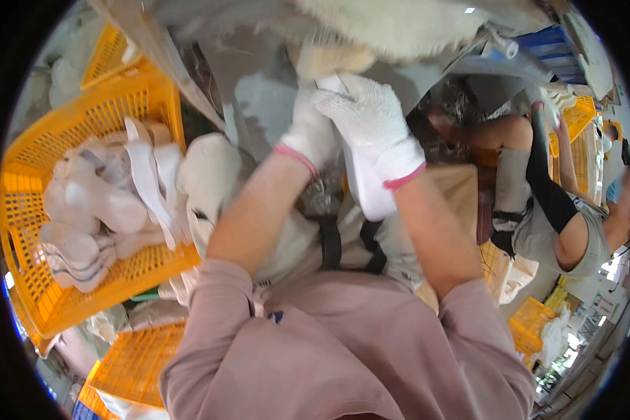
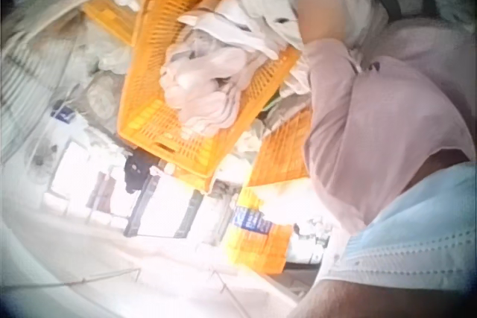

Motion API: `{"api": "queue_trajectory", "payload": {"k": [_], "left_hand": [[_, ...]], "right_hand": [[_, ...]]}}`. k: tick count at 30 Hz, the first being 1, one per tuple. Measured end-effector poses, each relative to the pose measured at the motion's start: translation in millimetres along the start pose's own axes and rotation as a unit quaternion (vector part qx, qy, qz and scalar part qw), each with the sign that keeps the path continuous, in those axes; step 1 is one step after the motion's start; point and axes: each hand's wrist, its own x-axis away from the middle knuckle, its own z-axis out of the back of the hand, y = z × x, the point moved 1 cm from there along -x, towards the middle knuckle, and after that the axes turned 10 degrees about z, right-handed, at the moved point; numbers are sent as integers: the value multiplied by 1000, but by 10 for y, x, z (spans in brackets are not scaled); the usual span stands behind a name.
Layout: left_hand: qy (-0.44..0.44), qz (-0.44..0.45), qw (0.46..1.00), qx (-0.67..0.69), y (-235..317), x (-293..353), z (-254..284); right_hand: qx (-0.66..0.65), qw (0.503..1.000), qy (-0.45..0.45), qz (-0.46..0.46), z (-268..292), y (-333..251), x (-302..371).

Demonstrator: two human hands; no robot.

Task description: The person repeatedly picks white slippers from a yellow basket, wipes them with a cloth, and places them back into the basket. The task continues in a repetitive cycle with no visible change in the slippers' condition.

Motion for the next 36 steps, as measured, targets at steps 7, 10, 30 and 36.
{"api": "queue_trajectory", "payload": {"k": [7, 10, 30, 36], "left_hand": [[65, 111, 987, 92, 344, -98, -47], [81, 64, 990, 97, 280, -89, -35], [67, 139, 975, 162, 149, -35, 254], [16, -163, 961, 223, 21, 40, 75]], "right_hand": [[-296, 932, -62, -200, 86, -190, 135], [-188, 918, -289, -196, 139, -119, 77], [70, 997, 20, 8, -17, 2, 364], [108, 988, -84, -75, -79, -90, -5]]}}
